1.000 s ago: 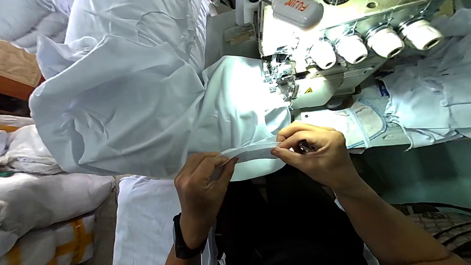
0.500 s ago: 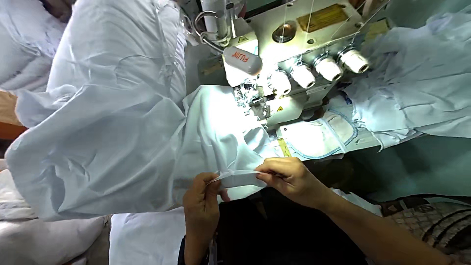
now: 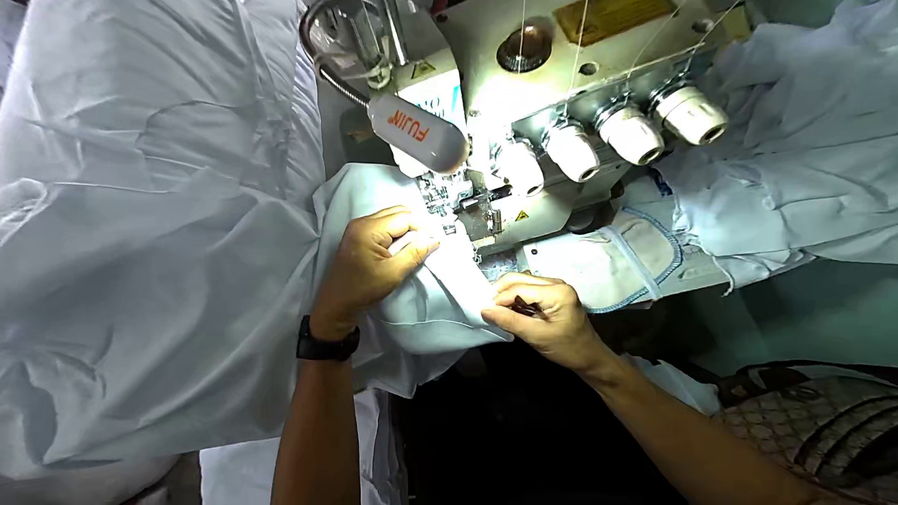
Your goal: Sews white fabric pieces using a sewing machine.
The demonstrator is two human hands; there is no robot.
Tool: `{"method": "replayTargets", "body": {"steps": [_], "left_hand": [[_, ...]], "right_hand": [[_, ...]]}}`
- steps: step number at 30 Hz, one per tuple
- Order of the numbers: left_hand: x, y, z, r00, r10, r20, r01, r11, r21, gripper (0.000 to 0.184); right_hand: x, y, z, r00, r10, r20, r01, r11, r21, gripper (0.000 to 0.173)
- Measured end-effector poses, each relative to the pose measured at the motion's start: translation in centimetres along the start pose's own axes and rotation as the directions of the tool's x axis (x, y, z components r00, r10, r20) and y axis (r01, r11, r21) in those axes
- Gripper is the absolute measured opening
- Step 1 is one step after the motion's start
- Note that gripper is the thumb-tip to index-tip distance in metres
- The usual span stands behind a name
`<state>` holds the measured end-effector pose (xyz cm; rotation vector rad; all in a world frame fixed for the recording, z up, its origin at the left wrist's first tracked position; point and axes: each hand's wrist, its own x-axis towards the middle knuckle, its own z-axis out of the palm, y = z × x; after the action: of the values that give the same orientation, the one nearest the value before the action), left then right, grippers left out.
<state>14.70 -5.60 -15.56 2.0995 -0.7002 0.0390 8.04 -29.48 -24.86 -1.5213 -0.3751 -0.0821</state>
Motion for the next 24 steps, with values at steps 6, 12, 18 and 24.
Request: {"method": "replayTargets", "body": {"steps": [6, 12, 18, 24], "left_hand": [[0.2, 0.1, 0.4, 0.999, 0.001, -0.054, 0.0, 1.0, 0.021, 0.009], [0.1, 0.4, 0.8, 0.994, -0.051, -0.095, 0.058, 0.996, 0.071, 0.005], [0.1, 1.5, 1.3, 0.965, -0.19, -0.182, 0.217, 0.965, 0.148, 0.007], [0.6, 2.3, 2.4, 0.926, -0.267, -0.268, 0.325, 0.924, 0.203, 0.014]], "right_hand": [[0.2, -0.5, 0.6, 0.986, 0.127, -0.107, -0.116, 0.988, 0.102, 0.01], [0.4, -0.6, 0.8, 0.976, 0.177, -0.126, -0.167, 0.982, 0.087, 0.009], [0.2, -0.6, 1.4, 0.957, 0.236, -0.169, -0.218, 0.968, 0.122, 0.018], [0.0, -2.6, 1.0, 0.992, -0.094, 0.079, 0.102, 0.99, -0.101, 0.029]]}}
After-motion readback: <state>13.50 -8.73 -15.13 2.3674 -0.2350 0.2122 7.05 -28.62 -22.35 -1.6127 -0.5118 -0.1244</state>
